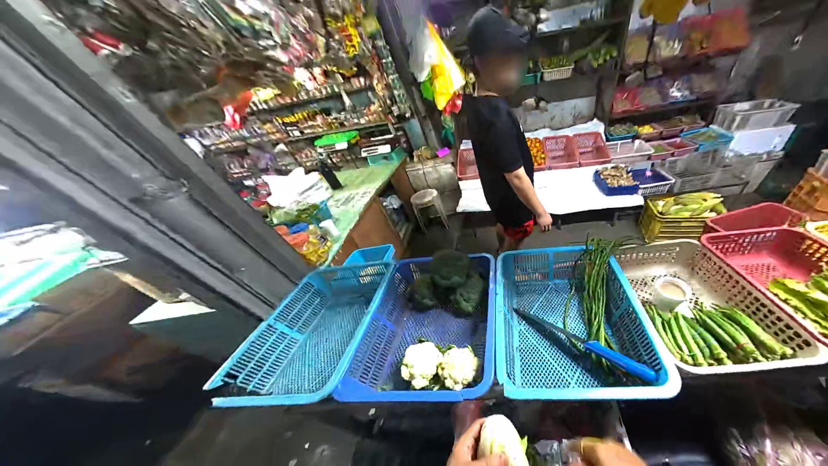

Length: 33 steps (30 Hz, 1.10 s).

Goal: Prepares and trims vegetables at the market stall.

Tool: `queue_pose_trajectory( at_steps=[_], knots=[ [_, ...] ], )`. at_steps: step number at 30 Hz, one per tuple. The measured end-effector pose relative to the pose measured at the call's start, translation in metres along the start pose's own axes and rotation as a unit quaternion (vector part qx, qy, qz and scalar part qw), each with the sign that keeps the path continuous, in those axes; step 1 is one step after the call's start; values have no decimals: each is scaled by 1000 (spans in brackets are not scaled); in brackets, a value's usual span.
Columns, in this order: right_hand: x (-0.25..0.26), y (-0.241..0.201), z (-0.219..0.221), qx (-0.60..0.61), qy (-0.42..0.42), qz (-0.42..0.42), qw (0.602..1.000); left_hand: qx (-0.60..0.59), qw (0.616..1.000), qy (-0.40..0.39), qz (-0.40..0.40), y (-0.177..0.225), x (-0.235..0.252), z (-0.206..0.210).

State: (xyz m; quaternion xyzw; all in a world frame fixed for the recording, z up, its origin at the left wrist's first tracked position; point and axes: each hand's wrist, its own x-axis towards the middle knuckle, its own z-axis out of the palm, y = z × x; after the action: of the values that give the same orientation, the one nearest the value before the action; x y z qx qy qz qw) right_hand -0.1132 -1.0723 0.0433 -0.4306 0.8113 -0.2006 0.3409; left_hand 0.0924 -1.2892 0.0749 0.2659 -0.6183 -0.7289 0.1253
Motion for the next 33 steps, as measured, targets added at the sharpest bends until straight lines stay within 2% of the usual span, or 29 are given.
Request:
queue_pose_trajectory(
  at_steps=[2,3,4,6,9,12,16,20,22,24,27,30,33],
  knots=[
    [5,-47,-51,-27,170,-40,984,-48,998,28,1,13,-6,-11],
    [21,-58,-76,-52,231,-25,971,-83,996,45,1,19,-9,-15],
    [41,-62,-98,-81,259,11,962,-124,991,59,0,24,-12,-19],
    [82,-54,-126,-112,227,117,960,-207,976,69,2,33,-16,-28],
    [112,-34,-129,-149,116,244,951,-302,953,29,7,46,-22,-41],
    [119,-32,-112,-180,81,261,945,-333,943,-9,9,45,-26,-58],
    [99,-42,-103,-164,181,232,942,-328,944,-20,-17,27,-20,-73],
    [29,-59,-102,-100,258,206,939,-334,939,-66,-45,-4,-7,-75],
    [-10,-67,-87,-77,254,177,948,-274,957,-66,-70,-15,-2,-69],
    [-40,-75,-58,-70,206,142,966,-180,976,-77,-94,-22,1,-60],
    [-60,-89,-8,-70,129,113,983,-25,985,-153,-78,-33,8,-40],
    [-61,-97,34,-56,101,91,989,139,977,-153,-52,-40,7,-13],
    [-58,-96,54,-80,127,56,987,323,937,-133,-28,-38,3,9]
  ],
)
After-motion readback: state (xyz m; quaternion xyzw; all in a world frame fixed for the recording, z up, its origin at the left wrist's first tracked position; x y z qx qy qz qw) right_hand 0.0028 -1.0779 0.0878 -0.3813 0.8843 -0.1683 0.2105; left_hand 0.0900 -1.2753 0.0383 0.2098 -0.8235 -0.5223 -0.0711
